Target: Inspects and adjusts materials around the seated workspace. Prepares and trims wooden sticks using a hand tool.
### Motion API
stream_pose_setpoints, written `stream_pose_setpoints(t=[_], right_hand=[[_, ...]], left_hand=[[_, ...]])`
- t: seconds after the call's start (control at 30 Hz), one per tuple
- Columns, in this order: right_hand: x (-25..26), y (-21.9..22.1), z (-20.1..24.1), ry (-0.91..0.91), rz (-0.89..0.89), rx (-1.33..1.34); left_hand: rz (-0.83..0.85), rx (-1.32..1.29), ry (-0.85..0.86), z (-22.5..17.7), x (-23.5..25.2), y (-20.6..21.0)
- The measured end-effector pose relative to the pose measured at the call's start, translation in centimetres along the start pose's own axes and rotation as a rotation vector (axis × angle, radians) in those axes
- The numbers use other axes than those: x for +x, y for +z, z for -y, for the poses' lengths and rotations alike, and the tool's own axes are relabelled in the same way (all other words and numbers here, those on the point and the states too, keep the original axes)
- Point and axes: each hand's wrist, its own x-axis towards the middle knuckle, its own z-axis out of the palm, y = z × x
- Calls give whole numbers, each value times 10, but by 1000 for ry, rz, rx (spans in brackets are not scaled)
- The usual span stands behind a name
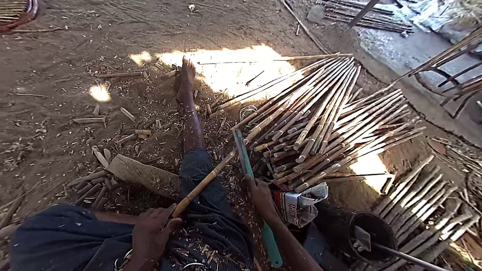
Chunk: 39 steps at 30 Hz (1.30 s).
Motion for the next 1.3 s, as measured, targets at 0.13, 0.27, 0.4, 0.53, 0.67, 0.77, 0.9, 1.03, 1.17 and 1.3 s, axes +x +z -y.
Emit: stream_pose_setpoints(t=[0.13,0.27,0.4,0.53,0.67,0.77,0.9,1.03,1.17,1.3], right_hand=[[-41,9,23,-232,384,-250],[-1,-4,-8,17,18,95],[-38,19,-2,-264,249,-200],[-15,6,-14,-22,46,4],[-34,23,-1,-176,220,-156],[-31,17,2,-101,214,-56],[-30,18,-2,-89,108,24],[-35,18,1,-164,177,-84],[-23,21,-11,-91,67,54],[-35,19,-1,-195,179,-125]], left_hand=[[-6,24,31,3,0,-2],[237,-496,-371,-1,7,-6],[251,-852,-589,-1,10,-9],[274,-823,-591,0,13,-10],[287,-847,-613,6,12,-10],[302,-867,-611,10,15,-11],[321,-914,-657,3,11,-11],[356,-982,-691,5,15,-15],[378,-1044,-738,4,12,-13],[377,-1101,-752,9,13,-12]])
